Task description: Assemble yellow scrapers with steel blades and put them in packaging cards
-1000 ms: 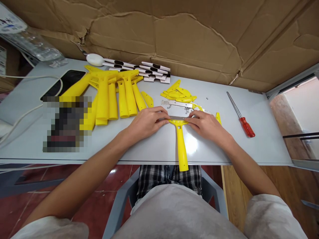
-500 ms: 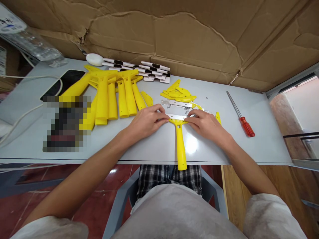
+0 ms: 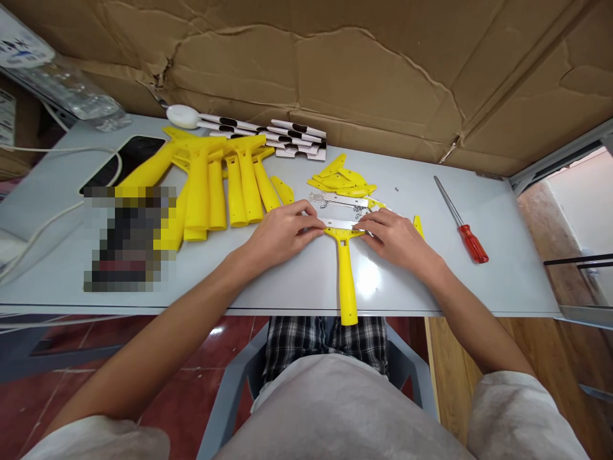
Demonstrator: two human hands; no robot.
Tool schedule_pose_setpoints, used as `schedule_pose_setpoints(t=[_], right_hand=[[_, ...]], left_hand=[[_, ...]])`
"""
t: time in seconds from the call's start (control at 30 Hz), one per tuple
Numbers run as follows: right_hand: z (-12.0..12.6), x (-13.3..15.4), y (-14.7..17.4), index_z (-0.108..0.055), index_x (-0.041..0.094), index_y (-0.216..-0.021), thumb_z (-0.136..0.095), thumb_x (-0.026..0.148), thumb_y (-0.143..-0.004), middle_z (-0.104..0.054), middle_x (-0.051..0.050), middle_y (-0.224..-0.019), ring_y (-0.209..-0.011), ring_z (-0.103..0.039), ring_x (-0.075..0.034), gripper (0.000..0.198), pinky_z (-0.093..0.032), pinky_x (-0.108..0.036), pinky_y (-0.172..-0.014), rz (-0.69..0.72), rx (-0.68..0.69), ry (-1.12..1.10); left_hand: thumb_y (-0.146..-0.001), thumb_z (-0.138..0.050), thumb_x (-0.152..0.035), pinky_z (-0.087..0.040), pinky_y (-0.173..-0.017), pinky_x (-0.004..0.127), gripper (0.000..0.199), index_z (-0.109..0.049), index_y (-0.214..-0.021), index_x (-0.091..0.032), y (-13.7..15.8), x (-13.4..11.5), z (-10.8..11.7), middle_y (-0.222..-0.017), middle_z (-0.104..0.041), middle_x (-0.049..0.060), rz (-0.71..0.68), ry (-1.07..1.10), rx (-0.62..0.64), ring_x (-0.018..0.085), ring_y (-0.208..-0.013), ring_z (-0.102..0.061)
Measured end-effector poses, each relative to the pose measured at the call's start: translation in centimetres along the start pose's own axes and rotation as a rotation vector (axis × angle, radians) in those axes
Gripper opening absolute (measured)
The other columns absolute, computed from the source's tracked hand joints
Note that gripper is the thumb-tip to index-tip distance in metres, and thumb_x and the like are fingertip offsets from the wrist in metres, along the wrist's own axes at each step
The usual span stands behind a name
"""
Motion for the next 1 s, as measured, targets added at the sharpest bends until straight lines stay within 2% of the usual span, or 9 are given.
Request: schedule_pose_setpoints(t=[0.27, 0.5, 0.67, 0.83, 1.0], right_hand=[[0.1, 0.1, 0.0, -0.078, 0.025, -0.138, -0.046, 0.029, -0.114, -0.074, -0.009, -0.136, -0.126, -0.064, -0.019, 0.04, -0.052, -0.031, -0.097, -0.005, 0.0, -0.007], [-0.1, -0.2, 0.0, -0.075, 0.027, -0.143, -0.045, 0.03, -0.114, -0.072, -0.007, -0.142, -0.13, -0.064, -0.019, 0.042, -0.052, -0.03, -0.096, -0.016, 0.011, 0.001], [0.0, -0.2, 0.1, -0.075, 0.027, -0.142, -0.044, 0.031, -0.115, -0.071, -0.007, -0.144, -0.131, -0.065, -0.018, 0.042, -0.049, -0.028, -0.09, -0.016, 0.005, 0.017], [1.2, -0.1, 0.4, -0.076, 0.027, -0.143, -0.053, 0.033, -0.111, -0.068, -0.009, -0.148, -0.129, -0.066, -0.019, 0.039, -0.046, -0.025, -0.083, -0.015, -0.032, 0.015], [3.2, -1.1, 1.0, -0.077, 0.024, -0.142, -0.053, 0.038, -0.111, -0.068, -0.01, -0.147, -0.119, -0.068, -0.017, 0.042, -0.051, -0.028, -0.088, -0.056, -0.071, -0.001]], left_hand=[[-0.11, -0.065, -0.039, -0.059, -0.09, 0.038, 0.029, -0.09, -0.111, -0.024, -0.2, -0.2, 0.1, -0.114, -0.079, 0.009, 0.006, 0.024, -0.007, 0.022, -0.092, -0.076], [-0.108, -0.069, -0.037, -0.06, -0.094, 0.04, 0.024, -0.089, -0.111, -0.024, -0.3, -0.1, 0.1, -0.114, -0.079, 0.01, 0.032, 0.047, 0.009, 0.024, -0.098, -0.077], [-0.108, -0.068, -0.036, -0.06, -0.094, 0.039, 0.024, -0.088, -0.112, -0.023, -0.2, -0.1, 0.1, -0.113, -0.079, 0.009, 0.023, 0.048, 0.002, 0.024, -0.099, -0.077], [-0.108, -0.068, -0.036, -0.06, -0.094, 0.039, 0.025, -0.088, -0.112, -0.022, -0.1, -0.2, 0.2, -0.113, -0.079, 0.009, 0.022, 0.055, -0.006, 0.024, -0.098, -0.077], [-0.108, -0.068, -0.038, -0.06, -0.092, 0.039, 0.026, -0.088, -0.113, -0.022, -0.1, -0.3, 0.3, -0.112, -0.079, 0.009, 0.021, 0.058, -0.012, 0.023, -0.095, -0.076]])
Point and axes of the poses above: each hand's wrist, its own y-axis away from the middle knuckle, its own z-axis out of the back of the hand, x = y × z, the point moved 8 cm from there along -y, towards the middle knuckle
